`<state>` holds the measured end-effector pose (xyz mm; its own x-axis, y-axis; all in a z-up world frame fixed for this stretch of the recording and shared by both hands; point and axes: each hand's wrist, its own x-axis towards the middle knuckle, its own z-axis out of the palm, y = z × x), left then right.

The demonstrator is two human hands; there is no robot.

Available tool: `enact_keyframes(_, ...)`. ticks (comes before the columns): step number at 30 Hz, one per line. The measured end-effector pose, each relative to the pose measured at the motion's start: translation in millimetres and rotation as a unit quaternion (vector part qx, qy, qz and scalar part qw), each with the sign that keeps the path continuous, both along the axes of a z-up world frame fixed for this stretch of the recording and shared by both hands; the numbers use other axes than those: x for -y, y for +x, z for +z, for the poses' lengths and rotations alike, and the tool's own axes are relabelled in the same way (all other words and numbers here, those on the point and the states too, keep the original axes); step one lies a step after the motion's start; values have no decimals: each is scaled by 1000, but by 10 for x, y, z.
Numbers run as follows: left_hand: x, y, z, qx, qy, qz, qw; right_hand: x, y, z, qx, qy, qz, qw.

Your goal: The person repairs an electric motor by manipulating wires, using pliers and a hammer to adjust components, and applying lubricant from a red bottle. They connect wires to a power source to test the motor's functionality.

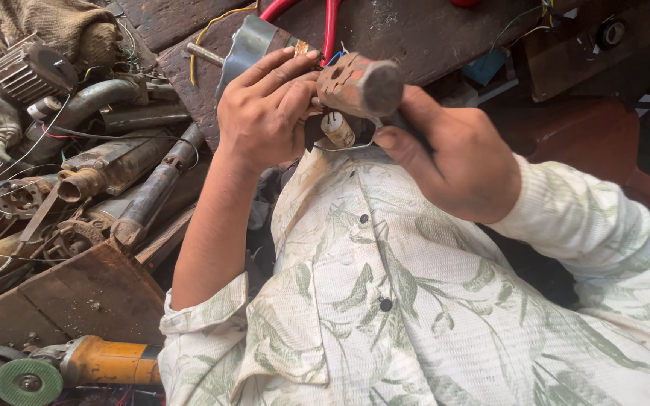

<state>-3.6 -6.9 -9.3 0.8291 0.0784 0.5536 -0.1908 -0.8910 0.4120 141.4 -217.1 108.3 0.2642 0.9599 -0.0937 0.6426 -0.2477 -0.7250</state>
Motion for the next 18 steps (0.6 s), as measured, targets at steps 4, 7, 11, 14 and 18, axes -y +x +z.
enact_keyframes(4, 15, 6, 14, -9, -7, 4, 1000, 146, 102, 368, -36, 107, 28, 993)
enact_keyframes(7, 7, 13, 32, -17, 17, 4, 1000, 14, 53, 55, -5, 32, 31, 999)
enact_keyframes(11, 40, 17, 56, -16, 35, 2, 999, 165, -33, -179, 14, 47, 11, 999)
enact_keyframes(14, -46, 25, 16, -21, -13, -2, 1000, 295, 29, -155, -43, 93, -59, 993)
enact_keyframes(18, -90, 44, -5, -8, -163, -33, 986, 396, 67, -57, -140, 71, -128, 979)
